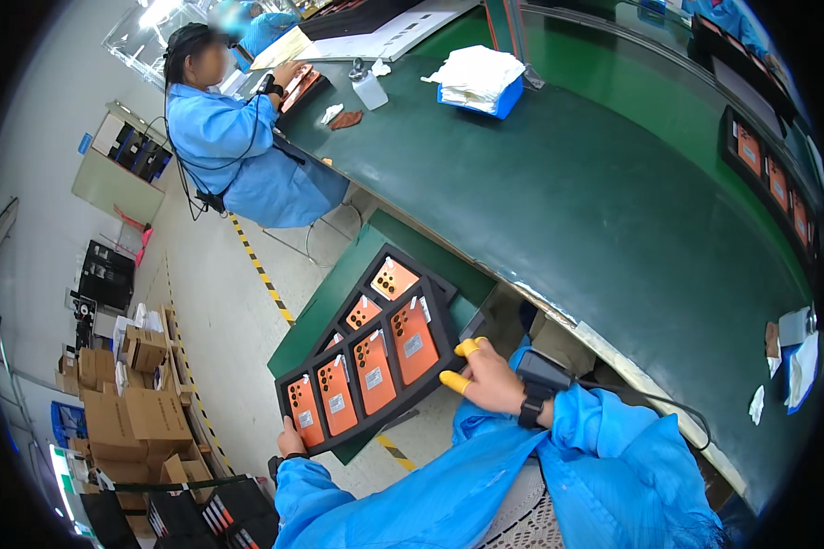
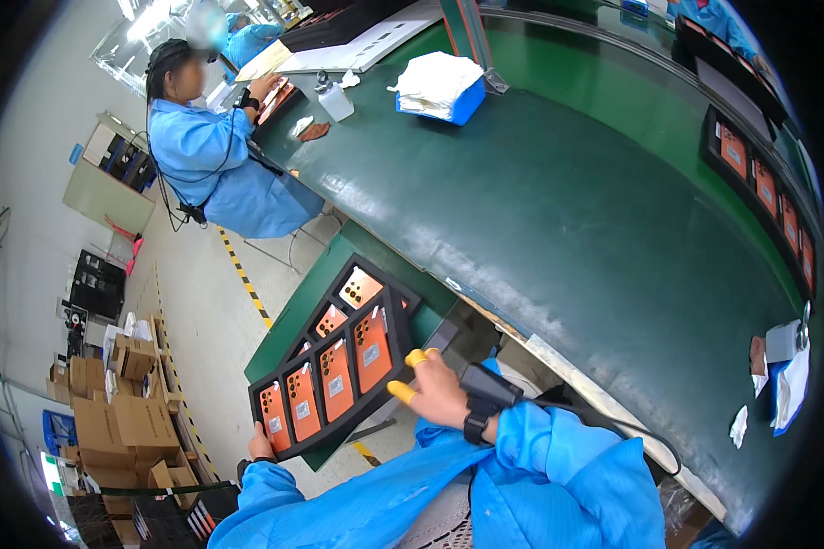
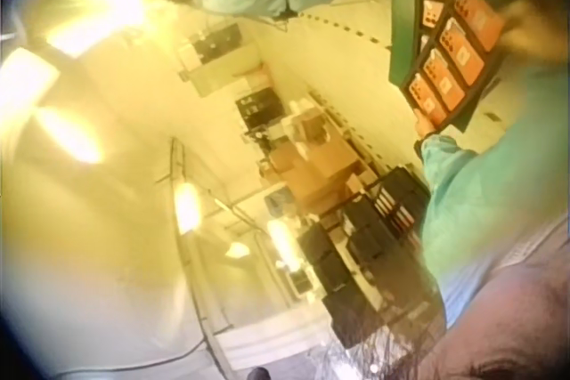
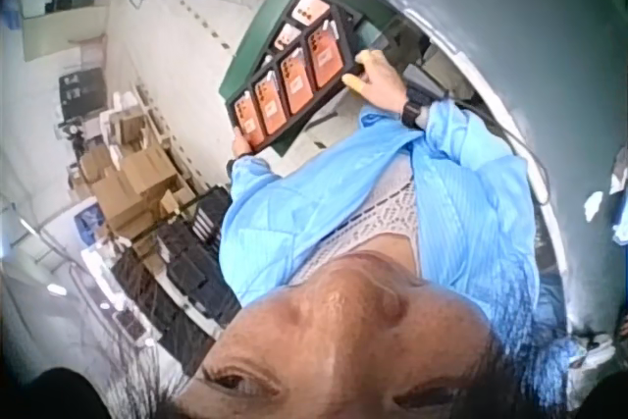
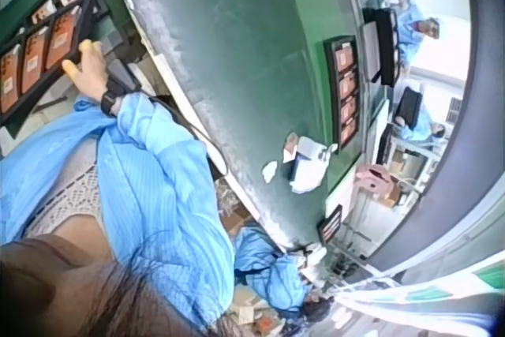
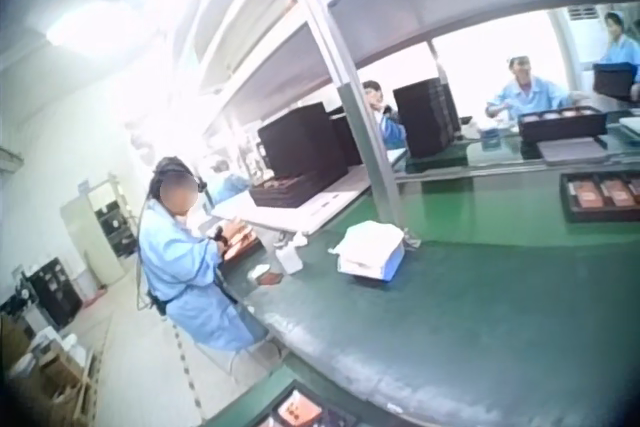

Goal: Cleaning the back of smartphones with a cloth and liquid.

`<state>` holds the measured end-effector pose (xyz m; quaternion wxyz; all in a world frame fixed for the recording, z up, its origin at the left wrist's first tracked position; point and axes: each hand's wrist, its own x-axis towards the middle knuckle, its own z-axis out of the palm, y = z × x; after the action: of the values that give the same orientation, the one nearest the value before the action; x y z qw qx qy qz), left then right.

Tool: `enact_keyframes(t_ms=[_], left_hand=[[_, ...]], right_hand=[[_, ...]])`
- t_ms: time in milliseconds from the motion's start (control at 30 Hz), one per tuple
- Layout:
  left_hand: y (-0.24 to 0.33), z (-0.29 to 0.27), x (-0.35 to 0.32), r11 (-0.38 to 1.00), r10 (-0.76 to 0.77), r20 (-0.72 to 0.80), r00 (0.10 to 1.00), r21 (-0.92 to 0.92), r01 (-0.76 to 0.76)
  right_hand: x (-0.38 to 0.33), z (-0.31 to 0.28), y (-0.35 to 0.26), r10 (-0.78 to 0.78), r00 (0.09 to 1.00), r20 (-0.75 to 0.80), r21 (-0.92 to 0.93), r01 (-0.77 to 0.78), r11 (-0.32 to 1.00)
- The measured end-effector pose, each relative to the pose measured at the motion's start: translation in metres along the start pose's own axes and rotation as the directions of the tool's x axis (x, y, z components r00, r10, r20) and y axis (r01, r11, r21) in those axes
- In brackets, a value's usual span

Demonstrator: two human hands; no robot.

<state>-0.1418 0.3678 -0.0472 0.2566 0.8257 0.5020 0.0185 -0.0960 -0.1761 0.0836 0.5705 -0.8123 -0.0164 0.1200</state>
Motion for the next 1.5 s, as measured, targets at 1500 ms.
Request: enact_keyframes(t_ms=[1500], left_hand=[[0.439, 0.064, -0.493, -0.402, 0.865, 0.082, -0.496, -0.480, -0.780]], right_hand=[[-0.215, -0.187, -0.024, -0.099, 0.671, -0.735, -0.506, -0.445, 0.739]])
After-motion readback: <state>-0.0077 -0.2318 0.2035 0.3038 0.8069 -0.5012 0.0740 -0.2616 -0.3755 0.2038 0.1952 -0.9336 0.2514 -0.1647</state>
